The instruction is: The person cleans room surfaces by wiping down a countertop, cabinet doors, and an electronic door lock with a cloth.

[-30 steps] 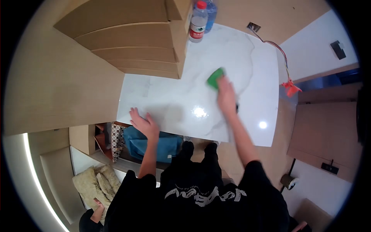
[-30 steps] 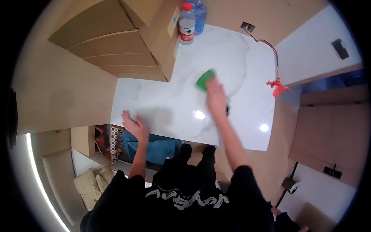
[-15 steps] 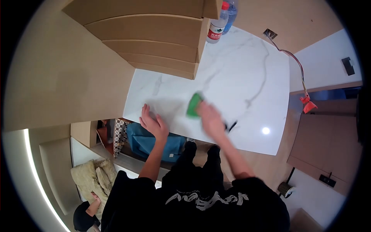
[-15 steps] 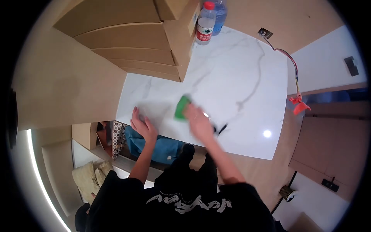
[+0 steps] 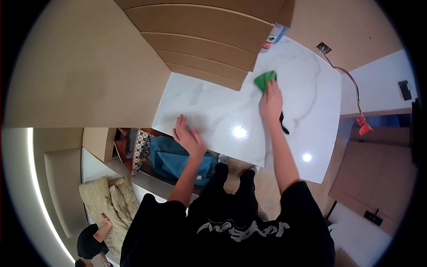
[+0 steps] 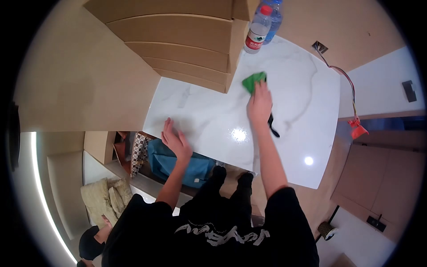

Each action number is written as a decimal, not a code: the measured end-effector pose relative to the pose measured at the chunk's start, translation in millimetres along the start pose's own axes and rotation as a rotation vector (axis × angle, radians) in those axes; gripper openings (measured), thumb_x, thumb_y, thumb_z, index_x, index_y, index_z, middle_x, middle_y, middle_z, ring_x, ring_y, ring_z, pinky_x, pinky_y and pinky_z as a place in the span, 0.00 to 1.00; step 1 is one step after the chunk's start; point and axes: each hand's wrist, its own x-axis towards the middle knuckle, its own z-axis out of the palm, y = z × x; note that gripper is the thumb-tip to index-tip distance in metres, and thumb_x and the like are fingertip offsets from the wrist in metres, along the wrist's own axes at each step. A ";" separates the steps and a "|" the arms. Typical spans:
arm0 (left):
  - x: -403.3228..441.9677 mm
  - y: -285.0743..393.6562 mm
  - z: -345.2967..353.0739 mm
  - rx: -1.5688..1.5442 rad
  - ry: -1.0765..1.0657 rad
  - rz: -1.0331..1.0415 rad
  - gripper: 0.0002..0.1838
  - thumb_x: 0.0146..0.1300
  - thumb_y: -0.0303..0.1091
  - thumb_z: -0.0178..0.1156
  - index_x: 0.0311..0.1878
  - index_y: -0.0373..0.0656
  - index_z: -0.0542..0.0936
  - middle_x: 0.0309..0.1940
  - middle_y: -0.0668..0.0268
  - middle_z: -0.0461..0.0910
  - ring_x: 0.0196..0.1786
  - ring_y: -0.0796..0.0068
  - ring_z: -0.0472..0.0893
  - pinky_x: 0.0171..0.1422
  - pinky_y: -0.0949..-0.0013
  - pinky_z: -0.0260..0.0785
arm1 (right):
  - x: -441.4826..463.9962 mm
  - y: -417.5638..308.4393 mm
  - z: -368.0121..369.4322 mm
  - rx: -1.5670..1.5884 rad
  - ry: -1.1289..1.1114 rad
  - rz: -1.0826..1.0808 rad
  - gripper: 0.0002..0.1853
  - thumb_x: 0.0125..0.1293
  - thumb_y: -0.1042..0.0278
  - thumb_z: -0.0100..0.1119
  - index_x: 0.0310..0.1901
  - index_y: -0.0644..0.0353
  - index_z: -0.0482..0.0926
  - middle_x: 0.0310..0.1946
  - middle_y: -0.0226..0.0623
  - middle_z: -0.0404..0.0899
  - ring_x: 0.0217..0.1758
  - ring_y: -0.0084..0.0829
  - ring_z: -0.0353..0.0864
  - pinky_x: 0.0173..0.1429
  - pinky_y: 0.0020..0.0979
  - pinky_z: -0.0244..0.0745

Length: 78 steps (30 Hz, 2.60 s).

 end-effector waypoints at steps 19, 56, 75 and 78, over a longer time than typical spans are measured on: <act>-6.6 -6.9 -41.1 -0.575 0.119 -0.103 0.26 0.70 0.29 0.40 0.70 0.33 0.56 0.72 0.51 0.56 0.76 0.58 0.53 0.79 0.55 0.42 | -0.3 -212.1 134.8 0.301 -0.217 -0.489 0.21 0.59 0.75 0.53 0.56 0.60 0.78 0.62 0.45 0.73 0.68 0.42 0.69 0.71 0.41 0.63; -135.3 159.3 10.2 -0.529 -0.915 0.555 0.19 0.56 0.17 0.52 0.53 0.35 0.73 0.55 0.50 0.73 0.61 0.51 0.72 0.68 0.57 0.62 | -231.4 114.2 -179.7 -0.238 0.053 0.159 0.25 0.58 0.64 0.62 0.59 0.47 0.76 0.65 0.34 0.71 0.69 0.36 0.68 0.70 0.47 0.63; -284.5 381.1 97.5 -0.619 -0.954 0.731 0.17 0.56 0.17 0.51 0.51 0.34 0.74 0.52 0.50 0.75 0.57 0.52 0.74 0.63 0.58 0.65 | -308.9 247.3 -255.6 0.223 -0.096 -0.107 0.20 0.55 0.70 0.60 0.51 0.47 0.82 0.62 0.26 0.75 0.67 0.37 0.71 0.54 0.38 0.80; -321.3 411.5 115.9 -0.633 -1.014 0.730 0.16 0.58 0.17 0.50 0.51 0.34 0.74 0.52 0.51 0.75 0.55 0.57 0.76 0.59 0.61 0.69 | -366.1 260.2 -293.4 0.235 0.013 0.024 0.17 0.59 0.67 0.61 0.52 0.50 0.82 0.57 0.31 0.79 0.59 0.33 0.78 0.53 0.36 0.80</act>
